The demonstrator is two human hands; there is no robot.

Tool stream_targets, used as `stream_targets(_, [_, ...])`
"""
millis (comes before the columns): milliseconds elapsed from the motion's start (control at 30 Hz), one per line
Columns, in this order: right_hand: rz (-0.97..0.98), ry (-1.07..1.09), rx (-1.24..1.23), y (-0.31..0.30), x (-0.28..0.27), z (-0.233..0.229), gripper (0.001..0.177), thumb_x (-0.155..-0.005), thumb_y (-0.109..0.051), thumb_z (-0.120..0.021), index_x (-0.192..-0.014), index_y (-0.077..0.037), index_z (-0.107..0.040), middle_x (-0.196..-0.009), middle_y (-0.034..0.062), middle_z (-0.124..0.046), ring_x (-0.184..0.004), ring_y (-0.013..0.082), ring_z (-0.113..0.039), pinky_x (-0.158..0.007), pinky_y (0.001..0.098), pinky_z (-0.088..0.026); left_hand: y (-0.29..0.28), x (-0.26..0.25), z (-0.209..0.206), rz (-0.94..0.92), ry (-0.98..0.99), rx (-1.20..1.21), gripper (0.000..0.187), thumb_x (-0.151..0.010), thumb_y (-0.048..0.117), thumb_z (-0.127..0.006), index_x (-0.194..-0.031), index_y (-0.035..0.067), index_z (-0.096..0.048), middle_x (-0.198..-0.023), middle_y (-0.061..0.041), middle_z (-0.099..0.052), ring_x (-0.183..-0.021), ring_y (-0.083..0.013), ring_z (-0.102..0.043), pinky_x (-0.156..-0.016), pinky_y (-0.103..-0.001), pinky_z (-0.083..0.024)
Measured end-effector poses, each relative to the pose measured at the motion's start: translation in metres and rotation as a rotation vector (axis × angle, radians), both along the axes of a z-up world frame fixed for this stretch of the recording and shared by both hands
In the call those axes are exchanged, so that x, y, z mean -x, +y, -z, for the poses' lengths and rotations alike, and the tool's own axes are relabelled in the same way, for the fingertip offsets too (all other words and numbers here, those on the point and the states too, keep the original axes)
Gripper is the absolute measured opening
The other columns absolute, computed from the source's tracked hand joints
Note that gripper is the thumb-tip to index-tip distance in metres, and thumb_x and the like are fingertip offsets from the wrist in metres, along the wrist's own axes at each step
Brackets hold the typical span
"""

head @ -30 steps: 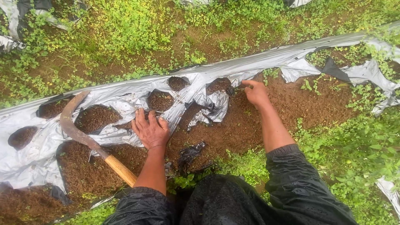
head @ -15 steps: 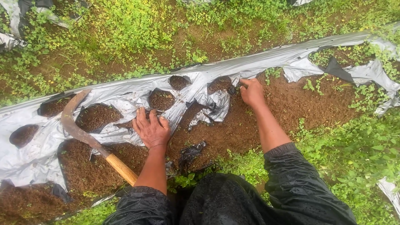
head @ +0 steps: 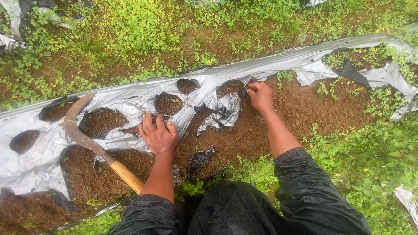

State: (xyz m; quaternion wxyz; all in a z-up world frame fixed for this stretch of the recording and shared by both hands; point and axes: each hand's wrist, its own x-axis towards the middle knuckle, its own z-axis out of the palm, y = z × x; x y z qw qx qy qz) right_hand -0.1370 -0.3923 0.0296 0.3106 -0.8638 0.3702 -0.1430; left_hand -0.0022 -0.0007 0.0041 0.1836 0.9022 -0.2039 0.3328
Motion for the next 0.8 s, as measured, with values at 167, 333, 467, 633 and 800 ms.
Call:
stream_targets(167, [-0.007,0.033,0.052,-0.009,-0.006,0.027,0.012,-0.092,-0.019,-0.077,-0.103,-0.013,-0.080,-0.095,0.0131,-0.070,-0.096,0.0369,-0.071,-0.084,0.0477,-0.057,0.000,0.001,-0.001,0.000,0.005,-0.008,0.037,-0.085,0.036,-0.061,-0.117,0.019,-0.068,-0.141,-0.013,-0.055,-0.137,-0.0314,-0.054,-0.114,-0.052,-0.038])
stream_targets(333, [-0.030,0.102,0.010,-0.006,-0.002,0.025,0.016,-0.098,-0.024,-0.071,-0.101,-0.010,-0.077,-0.097,0.0177,-0.071,-0.103,0.0425,-0.069,-0.091,0.0531,-0.052,0.001,0.000,-0.005,0.002,0.012,-0.014,0.037,-0.084,0.035,-0.062,-0.117,0.019,-0.066,-0.140,-0.013,-0.054,-0.136,-0.0313,-0.054,-0.113,-0.052,-0.040])
stream_targets(467, [-0.009,0.094,-0.049,-0.006,0.009,0.021,0.013,-0.098,-0.025,-0.072,-0.103,-0.013,-0.077,-0.100,0.0133,-0.072,-0.106,0.0385,-0.069,-0.093,0.0508,-0.052,0.001,0.001,-0.005,0.006,0.011,-0.010,0.036,-0.085,0.036,-0.061,-0.116,0.019,-0.066,-0.140,-0.013,-0.054,-0.136,-0.0316,-0.055,-0.113,-0.052,-0.040])
stream_targets(633, [-0.099,0.101,0.018,0.006,0.007,0.000,0.015,-0.095,-0.018,-0.074,-0.109,-0.012,-0.075,-0.101,0.0159,-0.071,-0.105,0.0410,-0.068,-0.092,0.0529,-0.053,0.001,0.001,-0.002,0.004,0.016,-0.017,0.035,-0.085,0.035,-0.062,-0.116,0.020,-0.066,-0.140,-0.012,-0.053,-0.137,-0.0311,-0.054,-0.113,-0.051,-0.040])
stream_targets(800, [-0.140,0.140,0.047,-0.002,-0.003,0.029,0.016,-0.100,-0.019,-0.070,-0.112,-0.008,-0.073,-0.104,0.0173,-0.067,-0.107,0.0423,-0.067,-0.091,0.0552,-0.054,0.001,-0.001,0.000,0.004,0.014,-0.013,0.037,-0.083,0.035,-0.064,-0.116,0.019,-0.067,-0.141,-0.012,-0.054,-0.137,-0.0320,-0.054,-0.112,-0.052,-0.040])
